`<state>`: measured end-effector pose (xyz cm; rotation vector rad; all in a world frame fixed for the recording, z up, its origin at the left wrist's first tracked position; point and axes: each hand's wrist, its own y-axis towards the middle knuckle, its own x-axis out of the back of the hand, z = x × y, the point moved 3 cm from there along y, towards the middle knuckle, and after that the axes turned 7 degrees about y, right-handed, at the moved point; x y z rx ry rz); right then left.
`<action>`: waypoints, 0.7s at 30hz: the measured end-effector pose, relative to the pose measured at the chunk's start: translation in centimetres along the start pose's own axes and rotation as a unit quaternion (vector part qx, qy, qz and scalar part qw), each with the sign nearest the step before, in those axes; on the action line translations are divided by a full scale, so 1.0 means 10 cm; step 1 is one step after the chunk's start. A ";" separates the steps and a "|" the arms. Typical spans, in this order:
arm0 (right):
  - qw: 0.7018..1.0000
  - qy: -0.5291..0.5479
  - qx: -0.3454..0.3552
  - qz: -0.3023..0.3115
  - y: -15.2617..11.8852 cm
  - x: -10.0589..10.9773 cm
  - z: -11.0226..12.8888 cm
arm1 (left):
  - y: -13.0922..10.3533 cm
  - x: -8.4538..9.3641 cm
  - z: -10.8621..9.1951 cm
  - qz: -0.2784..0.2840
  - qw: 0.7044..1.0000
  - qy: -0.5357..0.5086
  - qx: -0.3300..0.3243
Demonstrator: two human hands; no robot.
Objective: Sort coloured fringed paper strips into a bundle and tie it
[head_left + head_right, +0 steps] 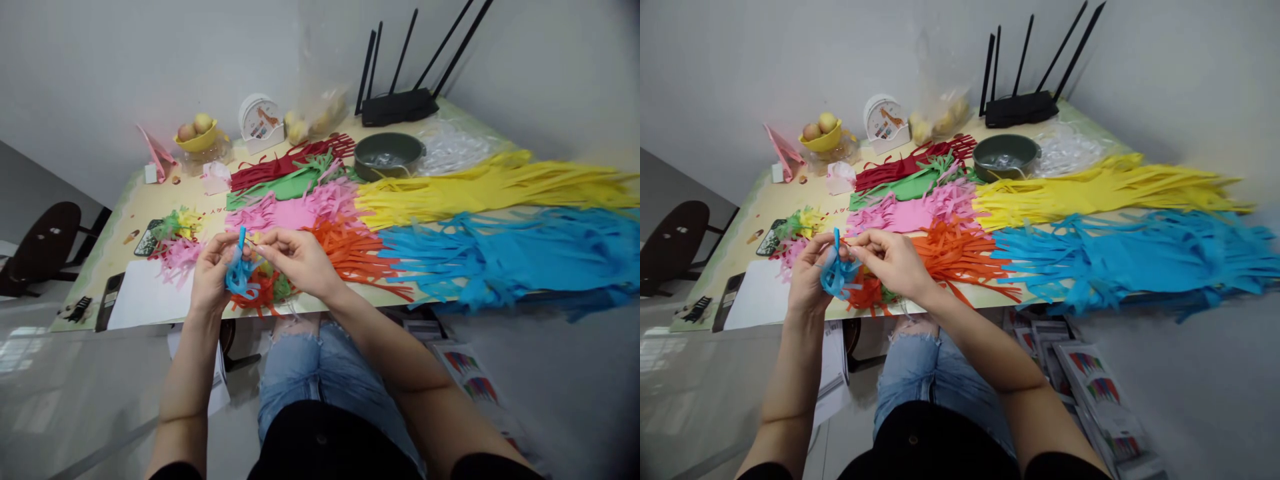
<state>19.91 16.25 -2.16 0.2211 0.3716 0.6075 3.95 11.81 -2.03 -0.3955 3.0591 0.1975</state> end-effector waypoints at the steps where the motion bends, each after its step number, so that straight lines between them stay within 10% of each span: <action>1: 1.000 0.000 -0.001 0.000 0.00 0.00 0.00 | 0.00 0.00 0.00 -0.001 1.000 0.000 0.001; 21: 0.993 0.104 -0.056 0.030 0.06 0.07 -0.12 | -0.09 -0.02 -0.14 0.014 0.957 0.260 -0.126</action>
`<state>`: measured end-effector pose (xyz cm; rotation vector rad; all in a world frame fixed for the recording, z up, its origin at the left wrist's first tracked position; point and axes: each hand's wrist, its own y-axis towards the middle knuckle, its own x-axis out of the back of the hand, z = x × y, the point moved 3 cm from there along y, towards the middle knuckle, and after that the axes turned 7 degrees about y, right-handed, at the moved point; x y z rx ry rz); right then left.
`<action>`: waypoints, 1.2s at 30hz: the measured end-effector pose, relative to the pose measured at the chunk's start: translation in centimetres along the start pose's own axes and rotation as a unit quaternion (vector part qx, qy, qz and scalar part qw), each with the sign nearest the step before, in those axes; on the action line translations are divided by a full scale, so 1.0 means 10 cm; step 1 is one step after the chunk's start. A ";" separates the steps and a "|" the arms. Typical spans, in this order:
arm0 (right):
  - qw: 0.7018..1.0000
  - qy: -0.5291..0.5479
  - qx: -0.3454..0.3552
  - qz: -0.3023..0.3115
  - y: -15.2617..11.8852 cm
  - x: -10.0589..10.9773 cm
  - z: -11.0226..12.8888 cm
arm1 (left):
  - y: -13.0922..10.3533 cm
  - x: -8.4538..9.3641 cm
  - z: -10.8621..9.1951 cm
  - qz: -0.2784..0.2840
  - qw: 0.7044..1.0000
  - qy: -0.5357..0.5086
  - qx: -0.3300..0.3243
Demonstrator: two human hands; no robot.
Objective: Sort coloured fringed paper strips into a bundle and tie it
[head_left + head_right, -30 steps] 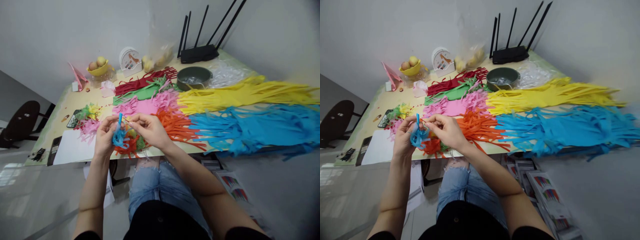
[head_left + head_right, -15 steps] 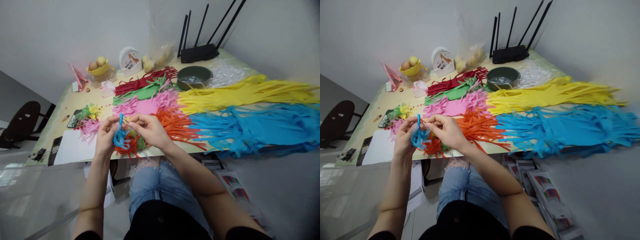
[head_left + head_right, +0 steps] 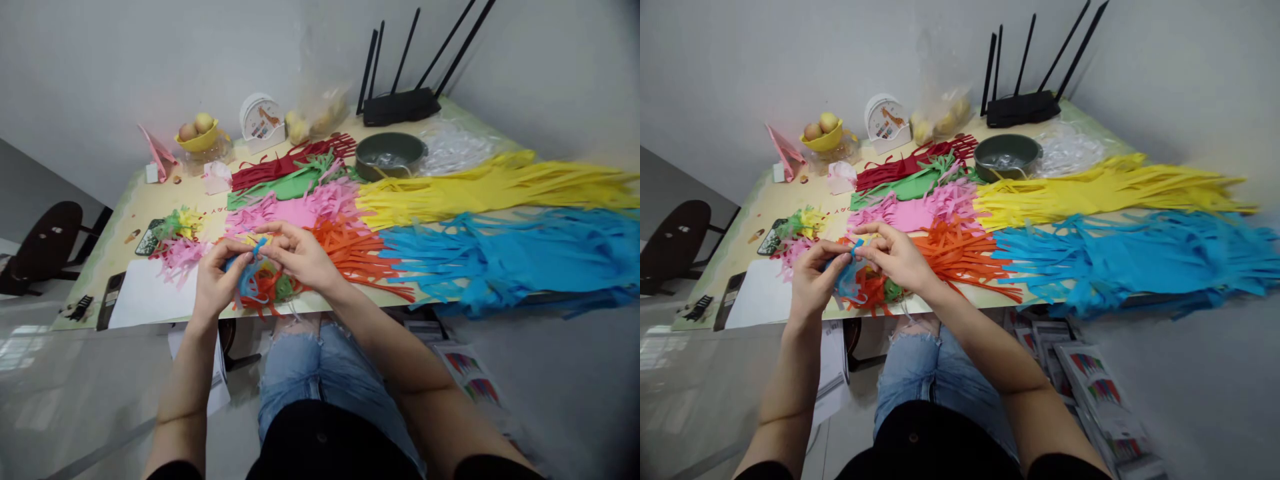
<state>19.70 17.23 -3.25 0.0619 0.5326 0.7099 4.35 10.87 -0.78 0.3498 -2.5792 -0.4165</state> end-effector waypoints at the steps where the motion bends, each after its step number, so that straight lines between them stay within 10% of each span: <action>1: 1.000 0.005 -0.004 -0.003 0.00 0.02 -0.01 | 0.00 -0.01 0.00 0.010 1.000 0.007 -0.002; 7: 0.999 -0.042 -0.032 0.000 -0.01 0.10 -0.08 | -0.13 -0.11 -0.01 0.018 0.993 0.108 -0.053; 13: 0.970 0.109 0.085 -0.199 -0.02 0.21 0.02 | -0.19 -0.14 0.21 0.127 0.962 0.227 -0.083; 23: 0.965 0.150 0.096 -0.195 -0.02 0.16 -0.02 | 0.84 1.00 1.40 0.145 0.778 0.599 0.117; 30: 0.968 0.143 0.100 -0.181 0.02 0.17 -0.06 | 0.63 1.19 1.74 0.196 0.716 0.655 0.140; 36: 0.968 0.139 0.098 -0.182 0.00 0.17 -0.07 | 0.74 1.29 1.79 0.214 0.720 0.640 0.164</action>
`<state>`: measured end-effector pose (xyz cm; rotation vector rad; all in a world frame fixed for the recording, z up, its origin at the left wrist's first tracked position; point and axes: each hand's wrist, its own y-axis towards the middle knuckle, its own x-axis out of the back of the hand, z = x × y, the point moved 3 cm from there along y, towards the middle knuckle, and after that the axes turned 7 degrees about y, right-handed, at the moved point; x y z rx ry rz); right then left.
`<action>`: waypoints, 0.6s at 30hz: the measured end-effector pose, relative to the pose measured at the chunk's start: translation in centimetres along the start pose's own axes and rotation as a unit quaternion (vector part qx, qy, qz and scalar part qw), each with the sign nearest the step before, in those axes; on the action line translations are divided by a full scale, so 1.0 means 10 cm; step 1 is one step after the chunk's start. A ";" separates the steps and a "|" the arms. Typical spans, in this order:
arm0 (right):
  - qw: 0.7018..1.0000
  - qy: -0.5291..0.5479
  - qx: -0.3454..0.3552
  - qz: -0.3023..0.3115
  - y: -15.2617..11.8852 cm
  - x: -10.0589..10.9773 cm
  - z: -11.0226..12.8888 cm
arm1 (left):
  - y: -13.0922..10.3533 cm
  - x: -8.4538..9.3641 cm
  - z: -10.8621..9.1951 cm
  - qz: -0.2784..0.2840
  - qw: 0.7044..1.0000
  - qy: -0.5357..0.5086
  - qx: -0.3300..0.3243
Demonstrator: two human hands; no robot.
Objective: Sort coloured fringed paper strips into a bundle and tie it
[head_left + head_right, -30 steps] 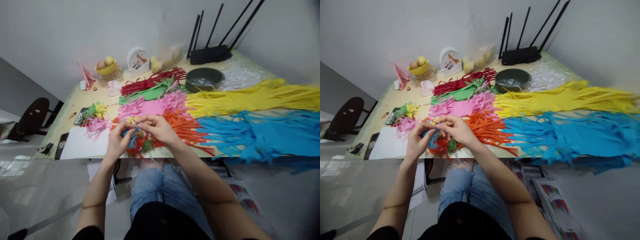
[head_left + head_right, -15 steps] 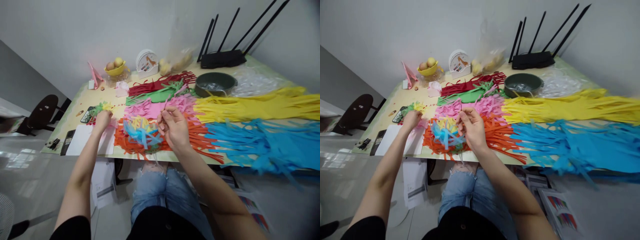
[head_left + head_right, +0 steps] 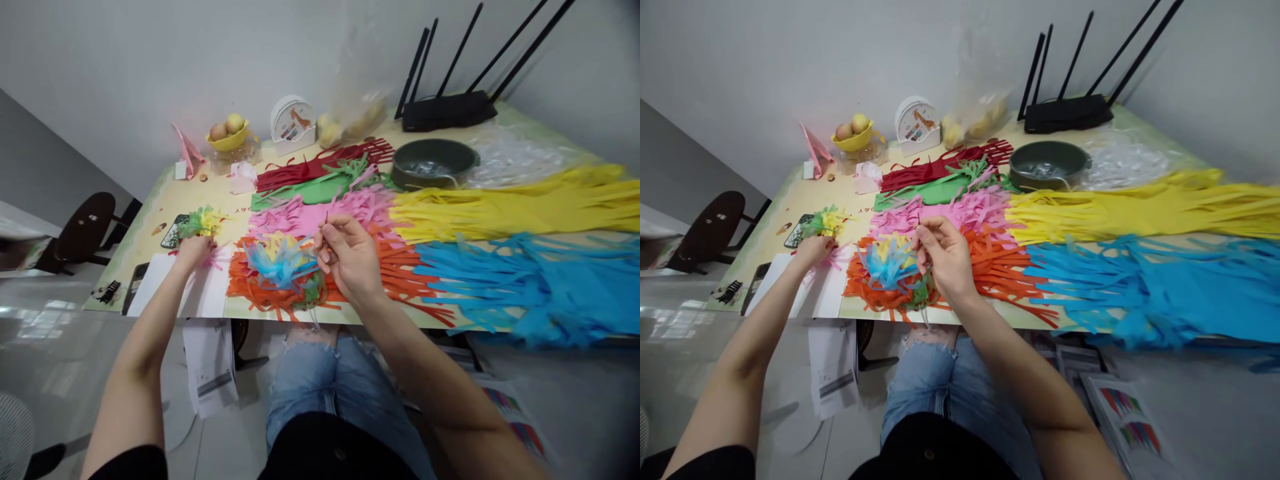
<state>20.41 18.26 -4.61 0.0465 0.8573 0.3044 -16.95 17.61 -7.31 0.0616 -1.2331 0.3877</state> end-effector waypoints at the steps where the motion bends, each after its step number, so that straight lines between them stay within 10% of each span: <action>1: 1.000 -0.002 0.000 0.000 0.00 0.00 0.01 | 0.02 0.03 0.02 0.005 1.000 -0.011 -0.003; 13: 1.000 -0.012 0.003 0.001 -0.03 0.00 0.03 | 0.00 0.04 -0.08 -0.067 0.988 -0.136 0.020; 18: 1.000 -0.024 0.009 0.003 -0.02 0.00 0.04 | 0.00 0.31 0.11 -0.143 0.942 -0.289 0.090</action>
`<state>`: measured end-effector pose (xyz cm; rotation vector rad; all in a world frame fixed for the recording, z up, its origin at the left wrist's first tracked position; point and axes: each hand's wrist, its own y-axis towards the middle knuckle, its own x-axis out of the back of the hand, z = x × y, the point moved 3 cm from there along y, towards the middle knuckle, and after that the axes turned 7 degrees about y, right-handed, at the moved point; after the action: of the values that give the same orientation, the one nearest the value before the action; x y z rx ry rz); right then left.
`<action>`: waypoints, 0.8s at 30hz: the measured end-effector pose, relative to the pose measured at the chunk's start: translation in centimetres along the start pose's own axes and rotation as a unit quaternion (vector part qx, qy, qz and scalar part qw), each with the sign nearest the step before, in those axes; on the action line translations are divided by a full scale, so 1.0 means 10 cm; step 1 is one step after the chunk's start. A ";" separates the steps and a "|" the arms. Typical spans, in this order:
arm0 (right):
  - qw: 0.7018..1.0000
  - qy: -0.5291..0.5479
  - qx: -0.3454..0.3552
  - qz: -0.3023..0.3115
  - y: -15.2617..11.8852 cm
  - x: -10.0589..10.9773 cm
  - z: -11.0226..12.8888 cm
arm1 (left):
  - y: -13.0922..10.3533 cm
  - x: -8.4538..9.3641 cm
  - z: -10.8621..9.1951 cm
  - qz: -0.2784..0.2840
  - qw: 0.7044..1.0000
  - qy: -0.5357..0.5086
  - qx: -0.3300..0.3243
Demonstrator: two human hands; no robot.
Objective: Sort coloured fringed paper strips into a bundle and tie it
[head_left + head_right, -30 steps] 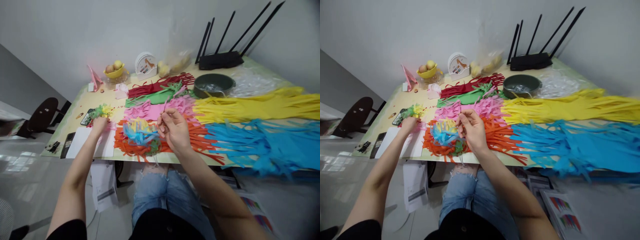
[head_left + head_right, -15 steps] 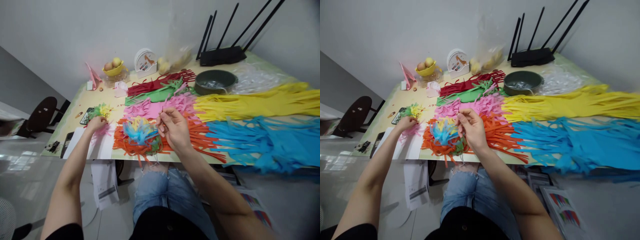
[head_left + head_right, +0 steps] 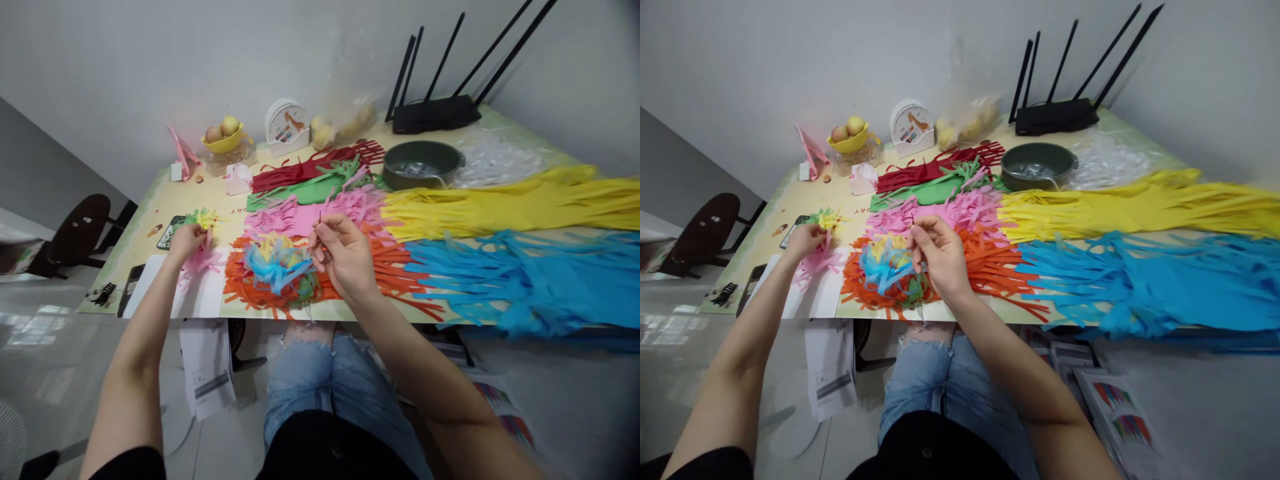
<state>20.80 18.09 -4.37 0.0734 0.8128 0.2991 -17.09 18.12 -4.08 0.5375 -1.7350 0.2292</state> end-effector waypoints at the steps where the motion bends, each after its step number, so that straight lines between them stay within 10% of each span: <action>1: 1.000 -0.003 0.002 0.002 0.00 -0.01 0.00 | 0.04 0.11 0.01 -0.028 0.999 -0.039 0.023; 12: 1.000 0.013 -0.001 0.015 0.00 -0.06 -0.02 | 0.10 0.94 0.02 -0.236 0.914 -0.318 0.086; 19: 0.999 -0.021 0.010 0.026 0.00 -0.05 -0.04 | -0.02 0.77 -0.22 -0.231 0.895 -0.380 -0.023; 24: 0.992 -0.107 0.035 0.055 0.01 -0.05 -0.04 | -0.38 0.52 -0.54 -0.115 0.871 -0.473 -0.073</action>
<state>20.19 18.02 -4.30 0.2129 0.6079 0.3608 -11.35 15.94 1.72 0.8133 -2.5738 -0.4132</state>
